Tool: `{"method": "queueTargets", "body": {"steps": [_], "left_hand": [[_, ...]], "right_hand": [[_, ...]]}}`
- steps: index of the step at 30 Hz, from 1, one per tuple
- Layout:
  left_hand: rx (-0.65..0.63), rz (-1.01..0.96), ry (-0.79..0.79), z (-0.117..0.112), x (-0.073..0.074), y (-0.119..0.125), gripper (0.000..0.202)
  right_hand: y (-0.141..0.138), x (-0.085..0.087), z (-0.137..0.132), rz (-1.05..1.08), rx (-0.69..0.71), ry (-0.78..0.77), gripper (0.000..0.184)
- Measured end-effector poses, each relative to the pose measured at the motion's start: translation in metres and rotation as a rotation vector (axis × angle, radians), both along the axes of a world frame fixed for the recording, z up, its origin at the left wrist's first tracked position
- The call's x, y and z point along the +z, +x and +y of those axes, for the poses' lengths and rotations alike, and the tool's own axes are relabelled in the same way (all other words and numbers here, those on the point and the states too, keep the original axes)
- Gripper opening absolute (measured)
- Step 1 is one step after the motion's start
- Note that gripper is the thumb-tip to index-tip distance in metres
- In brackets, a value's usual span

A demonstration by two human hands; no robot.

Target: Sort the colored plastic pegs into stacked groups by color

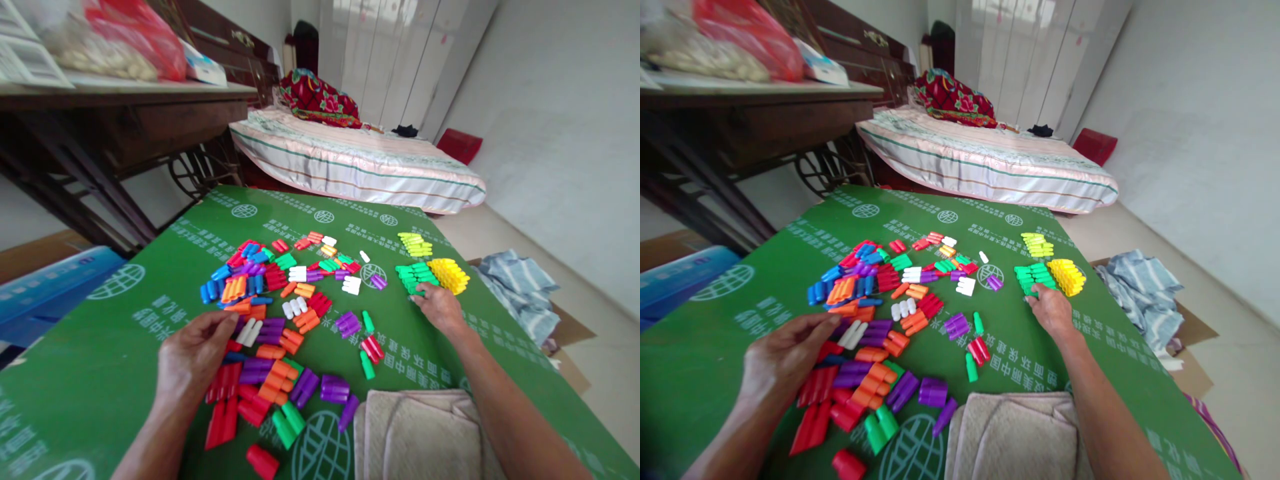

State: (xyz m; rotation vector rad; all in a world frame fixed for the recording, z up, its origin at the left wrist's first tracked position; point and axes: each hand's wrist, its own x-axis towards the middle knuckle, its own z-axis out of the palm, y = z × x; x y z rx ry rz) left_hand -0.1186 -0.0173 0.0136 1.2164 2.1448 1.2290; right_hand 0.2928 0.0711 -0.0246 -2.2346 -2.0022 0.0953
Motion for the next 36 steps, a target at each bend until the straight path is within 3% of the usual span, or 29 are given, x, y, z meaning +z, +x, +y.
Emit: {"method": "queueTargets", "body": {"steps": [5, 16, 28, 36], "left_hand": [[-0.002, 0.006, -0.008, 0.0, -0.003, -0.001, 0.033], [0.002, 0.017, -0.016, 0.0, -0.001, -0.002, 0.034], [-0.025, 0.03, -0.005, -0.001, -0.005, 0.0, 0.033], [-0.039, 0.022, -0.019, -0.003, -0.006, 0.001, 0.033]], "right_hand": [[-0.008, 0.008, -0.016, 0.023, 0.005, 0.002, 0.028], [-0.061, 0.022, -0.08, 0.15, 0.257, -0.069, 0.02], [-0.079, 0.033, -0.104, 0.269, 0.35, -0.245, 0.016], [-0.085, 0.033, -0.109, 0.245, 0.352, -0.263, 0.013]]}}
